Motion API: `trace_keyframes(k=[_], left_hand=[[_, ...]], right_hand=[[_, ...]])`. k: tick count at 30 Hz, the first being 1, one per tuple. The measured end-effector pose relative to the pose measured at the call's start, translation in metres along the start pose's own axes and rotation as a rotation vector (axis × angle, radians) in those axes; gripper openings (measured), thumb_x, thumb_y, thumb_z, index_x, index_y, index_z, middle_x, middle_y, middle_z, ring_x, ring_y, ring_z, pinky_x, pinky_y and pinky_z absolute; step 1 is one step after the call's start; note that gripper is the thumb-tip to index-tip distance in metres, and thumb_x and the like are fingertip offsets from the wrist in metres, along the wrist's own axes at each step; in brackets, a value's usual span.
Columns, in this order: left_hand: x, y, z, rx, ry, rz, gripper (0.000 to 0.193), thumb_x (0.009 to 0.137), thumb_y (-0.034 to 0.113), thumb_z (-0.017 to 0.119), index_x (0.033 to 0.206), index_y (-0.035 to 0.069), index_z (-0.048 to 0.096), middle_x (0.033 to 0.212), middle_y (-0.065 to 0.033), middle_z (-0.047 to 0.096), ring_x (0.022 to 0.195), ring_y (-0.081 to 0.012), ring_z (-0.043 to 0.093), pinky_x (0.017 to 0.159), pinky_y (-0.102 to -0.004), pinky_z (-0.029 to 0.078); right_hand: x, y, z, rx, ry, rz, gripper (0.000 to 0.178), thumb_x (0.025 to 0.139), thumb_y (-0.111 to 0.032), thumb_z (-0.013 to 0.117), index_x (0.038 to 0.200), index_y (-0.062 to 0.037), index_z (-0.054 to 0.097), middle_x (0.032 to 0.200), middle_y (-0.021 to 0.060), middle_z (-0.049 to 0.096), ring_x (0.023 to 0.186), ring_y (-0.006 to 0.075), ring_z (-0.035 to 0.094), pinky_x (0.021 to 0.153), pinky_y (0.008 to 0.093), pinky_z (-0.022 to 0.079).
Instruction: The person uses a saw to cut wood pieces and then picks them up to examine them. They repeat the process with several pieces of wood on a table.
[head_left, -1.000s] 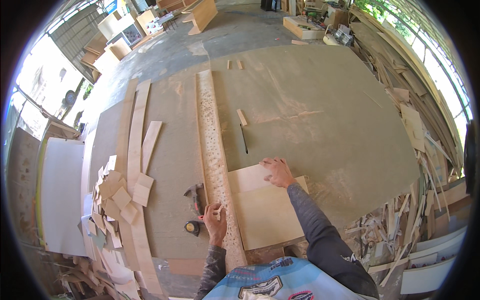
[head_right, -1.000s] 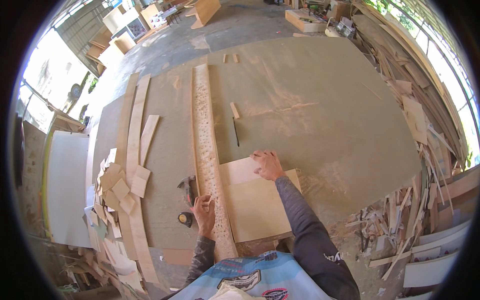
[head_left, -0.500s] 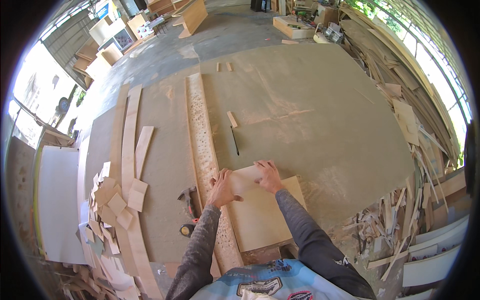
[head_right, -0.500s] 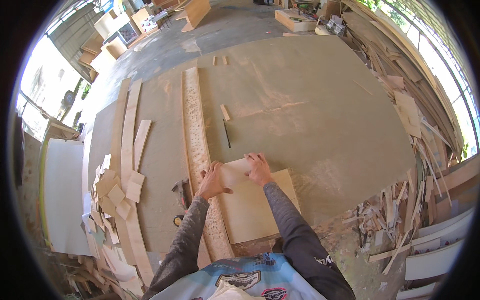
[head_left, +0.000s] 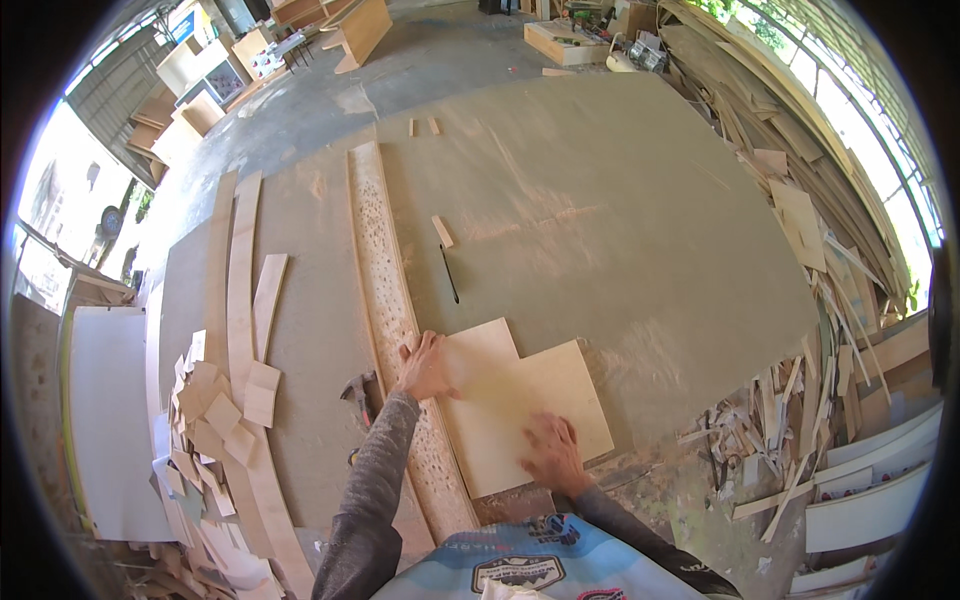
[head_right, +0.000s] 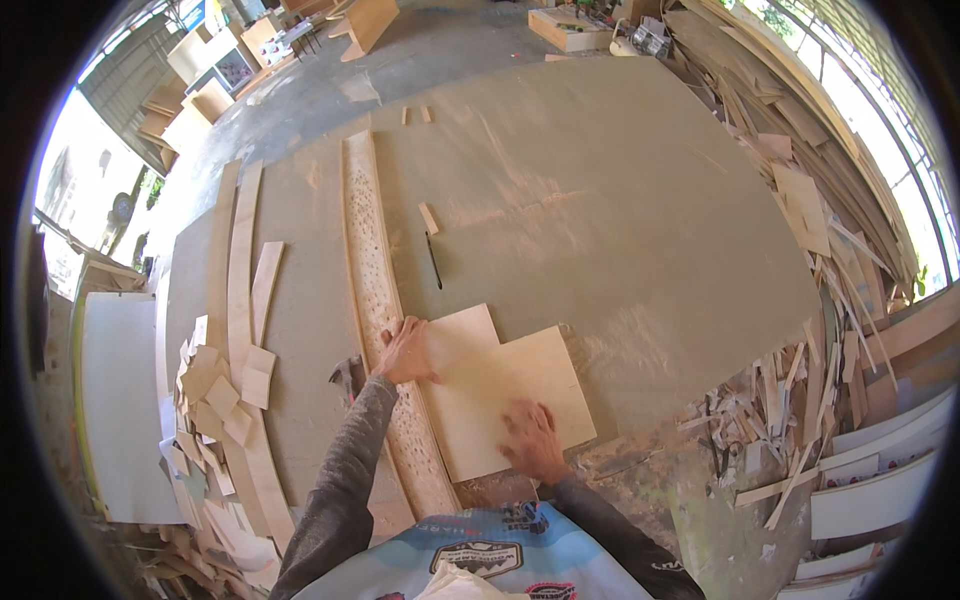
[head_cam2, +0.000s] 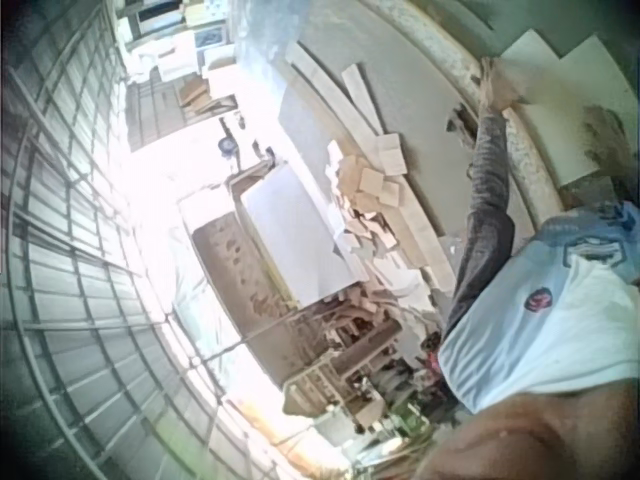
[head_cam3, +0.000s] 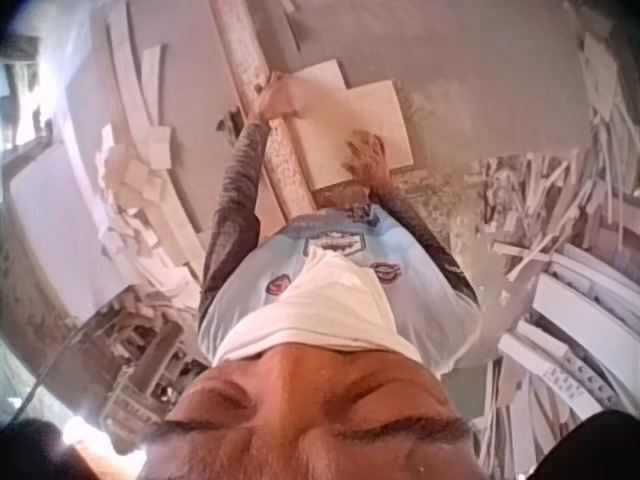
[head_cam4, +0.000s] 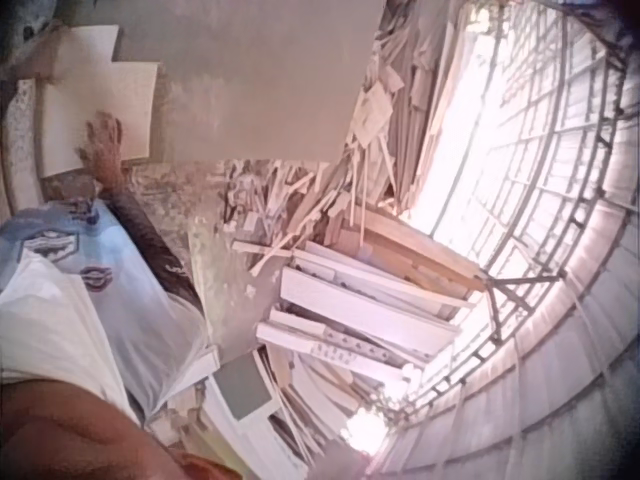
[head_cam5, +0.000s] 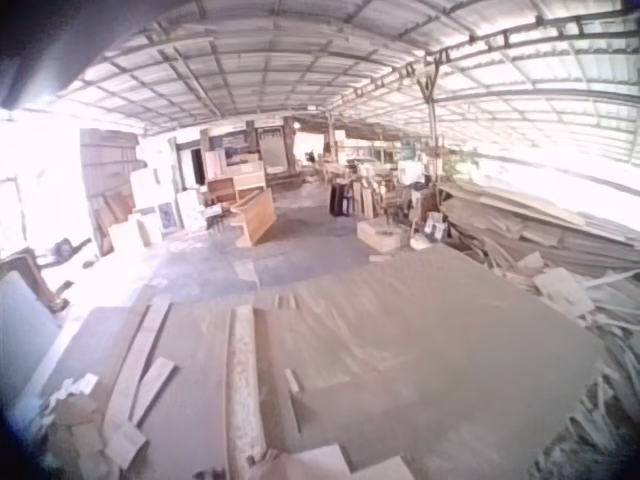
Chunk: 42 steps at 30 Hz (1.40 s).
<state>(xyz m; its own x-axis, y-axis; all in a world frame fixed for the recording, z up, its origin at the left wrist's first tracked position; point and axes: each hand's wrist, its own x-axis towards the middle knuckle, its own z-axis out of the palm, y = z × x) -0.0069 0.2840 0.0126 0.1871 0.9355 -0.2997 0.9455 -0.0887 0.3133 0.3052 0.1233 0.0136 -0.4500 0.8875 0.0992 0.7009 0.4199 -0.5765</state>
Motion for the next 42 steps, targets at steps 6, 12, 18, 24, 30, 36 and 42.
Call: trace_keyframes(k=[6, 12, 18, 24, 30, 36, 42], left_hand=[[0.018, -0.082, 0.012, -0.145, 0.008, 0.187, 0.059, 0.080, 0.020, 0.071, 0.135, 0.004, 0.055, 0.128, -0.0135, 0.051, 0.127, -0.0303, 0.049, 0.102, -0.0593, 0.029], [0.030, -0.040, 0.002, -0.130, 0.031, 0.115, 0.037, 0.086, 0.010, 0.058, 0.122, 0.006, 0.063, 0.118, -0.0109, 0.057, 0.122, -0.0290, 0.054, 0.103, -0.0544, 0.032], [0.028, -0.036, 0.008, -0.193, 0.116, 0.174, 0.042, 0.079, 0.013, 0.070, 0.119, 0.005, 0.063, 0.117, -0.0114, 0.058, 0.124, -0.0307, 0.053, 0.107, -0.0492, 0.033], [0.028, -0.042, 0.001, -0.191, 0.077, 0.160, 0.047, 0.071, 0.010, 0.076, 0.116, 0.006, 0.062, 0.116, -0.0122, 0.056, 0.125, -0.0307, 0.051, 0.107, -0.0494, 0.033], [0.030, -0.037, 0.002, -0.190, 0.085, 0.167, 0.049, 0.072, 0.010, 0.076, 0.118, 0.007, 0.061, 0.115, -0.0120, 0.056, 0.123, -0.0311, 0.051, 0.103, -0.0482, 0.034], [0.030, -0.043, -0.002, -0.145, 0.049, 0.139, 0.057, 0.070, 0.016, 0.079, 0.123, 0.005, 0.060, 0.120, -0.0139, 0.056, 0.126, -0.0311, 0.051, 0.107, -0.0490, 0.034], [0.016, -0.010, -0.009, 0.000, -0.046, 0.103, 0.112, 0.045, 0.041, 0.096, 0.139, 0.004, 0.049, 0.129, -0.0120, 0.052, 0.129, -0.0331, 0.048, 0.109, -0.0601, 0.025]], right_hand=[[-0.042, -0.003, 0.027, -0.032, -0.055, -0.168, 0.059, 0.085, -0.037, 0.075, 0.137, -0.0123, 0.060, 0.155, 0.0105, 0.045, 0.147, 0.0291, 0.036, 0.121, 0.0528, 0.025], [-0.052, 0.007, 0.038, -0.113, 0.003, -0.204, 0.059, 0.085, -0.036, 0.075, 0.137, -0.0109, 0.060, 0.154, 0.0101, 0.046, 0.146, 0.0279, 0.039, 0.120, 0.0503, 0.028], [-0.045, 0.006, 0.030, -0.127, -0.023, -0.249, 0.062, 0.082, -0.036, 0.077, 0.134, -0.0061, 0.061, 0.150, 0.0100, 0.050, 0.141, 0.0273, 0.044, 0.117, 0.0478, 0.033], [-0.016, 0.005, 0.038, 0.049, 0.016, -0.232, 0.041, 0.088, -0.027, 0.073, 0.122, -0.0044, 0.065, 0.141, 0.0124, 0.056, 0.130, 0.0315, 0.052, 0.109, 0.0505, 0.038], [0.123, 0.044, 0.025, -0.136, 0.355, 0.196, 0.025, 0.093, -0.018, 0.060, 0.114, -0.0057, 0.066, 0.120, 0.0103, 0.060, 0.118, 0.0304, 0.049, 0.104, 0.0514, 0.031], [0.153, 0.046, 0.044, -0.104, 0.229, 0.203, 0.011, 0.092, -0.015, 0.058, 0.097, -0.0079, 0.064, 0.106, 0.0072, 0.059, 0.114, 0.0253, 0.049, 0.101, 0.0479, 0.028], [0.154, 0.074, 0.031, -0.045, 0.167, 0.065, 0.008, 0.090, -0.015, 0.059, 0.093, -0.0082, 0.063, 0.102, 0.0052, 0.060, 0.115, 0.0234, 0.049, 0.099, 0.0497, 0.028]])
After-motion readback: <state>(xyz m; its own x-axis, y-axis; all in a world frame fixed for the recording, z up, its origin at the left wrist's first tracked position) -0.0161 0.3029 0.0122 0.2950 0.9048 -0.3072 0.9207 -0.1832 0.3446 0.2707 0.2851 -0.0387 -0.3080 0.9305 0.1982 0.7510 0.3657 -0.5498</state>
